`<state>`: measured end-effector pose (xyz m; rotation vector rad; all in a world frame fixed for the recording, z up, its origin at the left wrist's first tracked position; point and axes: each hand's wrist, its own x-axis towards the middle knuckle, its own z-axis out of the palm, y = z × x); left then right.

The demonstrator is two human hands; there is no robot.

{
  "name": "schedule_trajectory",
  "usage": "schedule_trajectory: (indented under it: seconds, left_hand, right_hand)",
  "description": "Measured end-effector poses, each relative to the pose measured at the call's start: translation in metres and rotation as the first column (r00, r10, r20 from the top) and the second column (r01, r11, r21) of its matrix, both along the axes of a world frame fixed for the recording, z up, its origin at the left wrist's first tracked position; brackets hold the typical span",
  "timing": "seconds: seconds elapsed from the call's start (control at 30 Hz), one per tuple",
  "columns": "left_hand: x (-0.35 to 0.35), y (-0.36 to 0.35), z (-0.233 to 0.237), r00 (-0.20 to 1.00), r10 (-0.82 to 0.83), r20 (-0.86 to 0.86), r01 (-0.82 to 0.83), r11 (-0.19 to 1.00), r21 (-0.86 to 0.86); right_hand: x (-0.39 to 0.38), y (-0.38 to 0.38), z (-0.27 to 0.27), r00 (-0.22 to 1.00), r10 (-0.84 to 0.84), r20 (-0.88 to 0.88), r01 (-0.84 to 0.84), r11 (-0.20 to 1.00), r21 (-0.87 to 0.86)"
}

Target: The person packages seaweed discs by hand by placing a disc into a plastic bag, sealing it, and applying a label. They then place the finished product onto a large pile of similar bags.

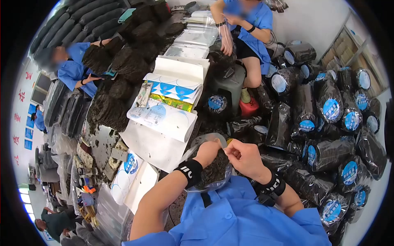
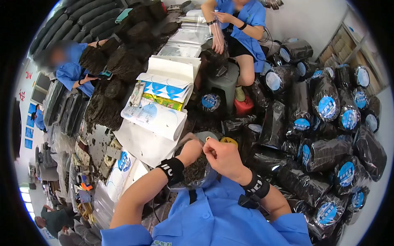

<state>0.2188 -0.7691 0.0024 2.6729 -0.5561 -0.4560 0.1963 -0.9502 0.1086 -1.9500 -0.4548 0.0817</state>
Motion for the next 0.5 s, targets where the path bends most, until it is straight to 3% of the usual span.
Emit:
schedule_trajectory:
  seconds: [0.07, 0.13, 0.17, 0.23, 0.27, 0.33, 0.43, 0.5]
  left_hand:
    - [-0.003, 0.007, -0.005, 1.000, -0.015, 0.012, 0.015, 1.000, -0.014]
    - [-0.004, 0.016, -0.018, 0.976, -0.183, 0.122, 0.186, 0.982, -0.016]
    - [-0.005, 0.017, -0.025, 0.975, -0.187, 0.118, 0.190, 0.982, -0.014]
    - [-0.010, 0.014, -0.028, 0.938, -0.138, 0.318, 0.186, 0.974, -0.126]
    - [-0.012, 0.014, -0.029, 0.938, -0.142, 0.317, 0.190, 0.973, -0.128]
    - [-0.016, 0.012, -0.017, 0.982, -0.181, 0.045, 0.183, 0.983, -0.031]
    - [-0.013, 0.008, -0.011, 0.973, -0.228, -0.047, 0.231, 0.968, 0.096]
    - [-0.016, 0.007, -0.015, 0.977, -0.212, -0.027, 0.213, 0.977, 0.025]
  right_hand:
    - [-0.003, -0.005, -0.003, 1.000, -0.007, -0.006, 0.007, 1.000, 0.019]
    - [-0.004, -0.010, -0.003, 0.998, -0.026, -0.059, 0.031, 0.996, 0.084]
    - [-0.005, -0.011, -0.006, 0.998, -0.030, -0.063, 0.035, 0.996, 0.086]
    - [-0.007, -0.014, -0.010, 0.992, -0.021, -0.127, 0.040, 0.988, 0.146]
    - [-0.008, -0.015, -0.011, 0.991, -0.026, -0.128, 0.044, 0.989, 0.144]
    - [-0.008, -0.016, -0.011, 0.992, 0.002, -0.124, 0.021, 0.983, 0.184]
    - [-0.008, -0.016, -0.011, 0.992, 0.030, -0.124, -0.009, 0.986, 0.165]
    - [-0.009, -0.017, -0.009, 0.990, 0.040, -0.136, -0.018, 0.987, 0.160]
